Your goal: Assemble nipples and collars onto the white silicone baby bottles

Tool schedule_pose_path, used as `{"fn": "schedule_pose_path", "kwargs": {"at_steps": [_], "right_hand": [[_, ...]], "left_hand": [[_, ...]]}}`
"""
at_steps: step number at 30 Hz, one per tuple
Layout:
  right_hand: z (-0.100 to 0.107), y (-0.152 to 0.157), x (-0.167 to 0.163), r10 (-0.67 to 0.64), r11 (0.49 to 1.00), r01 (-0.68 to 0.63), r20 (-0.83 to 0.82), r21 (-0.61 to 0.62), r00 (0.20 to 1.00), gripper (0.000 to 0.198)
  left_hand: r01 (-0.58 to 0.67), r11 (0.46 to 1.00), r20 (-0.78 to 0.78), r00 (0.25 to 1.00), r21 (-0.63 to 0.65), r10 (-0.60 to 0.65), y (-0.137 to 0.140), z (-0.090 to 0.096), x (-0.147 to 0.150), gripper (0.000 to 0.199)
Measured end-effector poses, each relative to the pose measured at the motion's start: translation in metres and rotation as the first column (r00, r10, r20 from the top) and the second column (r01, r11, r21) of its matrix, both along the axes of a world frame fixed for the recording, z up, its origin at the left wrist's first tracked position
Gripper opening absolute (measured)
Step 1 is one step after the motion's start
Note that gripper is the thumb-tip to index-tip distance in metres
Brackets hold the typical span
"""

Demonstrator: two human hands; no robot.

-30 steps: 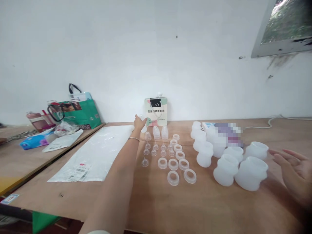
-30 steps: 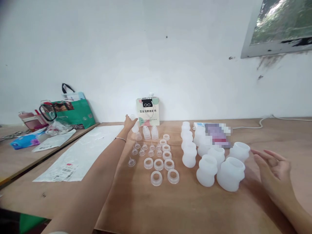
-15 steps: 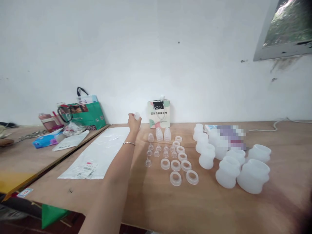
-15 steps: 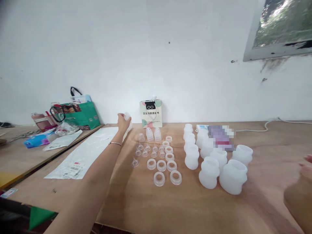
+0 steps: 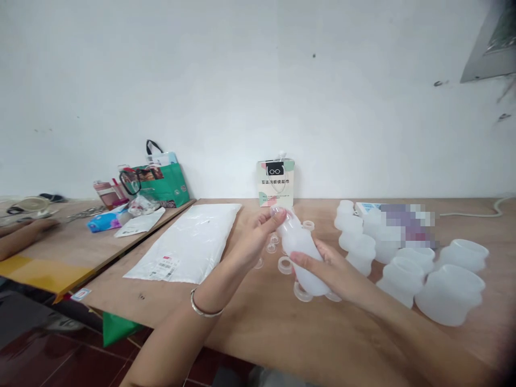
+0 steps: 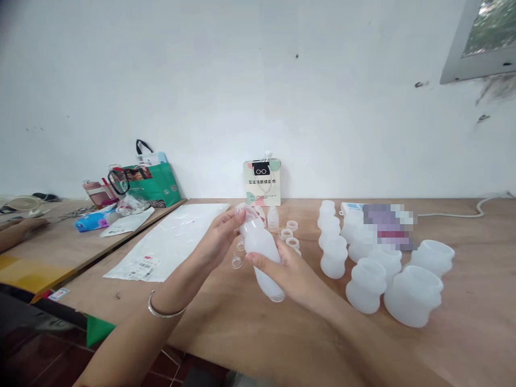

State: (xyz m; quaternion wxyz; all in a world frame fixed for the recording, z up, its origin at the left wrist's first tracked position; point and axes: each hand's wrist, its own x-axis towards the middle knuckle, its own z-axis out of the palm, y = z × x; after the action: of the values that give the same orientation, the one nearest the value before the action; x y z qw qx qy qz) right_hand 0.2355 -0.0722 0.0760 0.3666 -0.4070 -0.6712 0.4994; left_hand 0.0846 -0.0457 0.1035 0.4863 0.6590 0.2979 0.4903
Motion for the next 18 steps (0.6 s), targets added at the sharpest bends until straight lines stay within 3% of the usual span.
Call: {"fn": "schedule_pose_path", "kwargs": {"at_steps": [3,4,5,7,8,10,11,15,18], "right_hand": [[-0.005,-0.001,0.003,-0.161,0.983,0.146,0.145,0.109,0.976,0.050],[-0.010,-0.002,0.005,-0.204,0.974,0.177,0.200,0.144,0.958,0.051],[-0.016,-0.004,0.008,-0.229,0.967,0.192,0.247,0.165,0.941,0.052],[-0.028,-0.005,0.012,-0.228,0.970,0.190,0.287,0.154,0.931,0.051],[-0.034,-0.005,0.012,-0.214,0.974,0.184,0.277,0.129,0.937,0.050],[-0.044,-0.004,0.012,-0.192,0.980,0.177,0.224,0.087,0.955,0.049],[-0.048,-0.002,0.011,-0.185,0.982,0.174,0.194,0.075,0.963,0.050],[-0.059,0.005,0.009,-0.156,0.988,0.152,0.103,0.038,0.982,0.051],[-0.064,0.009,0.012,-0.122,0.992,0.124,0.041,-0.036,0.992,0.049]], "left_hand": [[-0.166,0.983,0.123,0.977,-0.075,0.174,0.036,0.006,-0.026,0.038],[-0.328,0.941,0.204,0.919,-0.083,0.338,0.053,0.009,-0.040,0.041],[-0.456,0.880,0.245,0.846,-0.130,0.475,0.071,0.012,-0.054,0.043],[-0.721,0.687,0.281,0.642,-0.095,0.713,0.106,0.010,-0.077,0.038],[-0.758,0.652,0.220,0.637,0.005,0.739,0.122,0.005,-0.085,0.033],[-0.663,0.726,-0.072,0.727,0.181,0.682,0.148,-0.012,-0.088,0.025],[-0.618,0.753,-0.222,0.720,0.226,0.658,0.157,-0.022,-0.085,0.025],[-0.556,0.805,-0.417,0.694,0.207,0.586,0.178,-0.062,-0.064,0.032],[-0.530,0.824,-0.515,0.658,0.200,0.549,0.185,-0.076,-0.058,0.042]]}}
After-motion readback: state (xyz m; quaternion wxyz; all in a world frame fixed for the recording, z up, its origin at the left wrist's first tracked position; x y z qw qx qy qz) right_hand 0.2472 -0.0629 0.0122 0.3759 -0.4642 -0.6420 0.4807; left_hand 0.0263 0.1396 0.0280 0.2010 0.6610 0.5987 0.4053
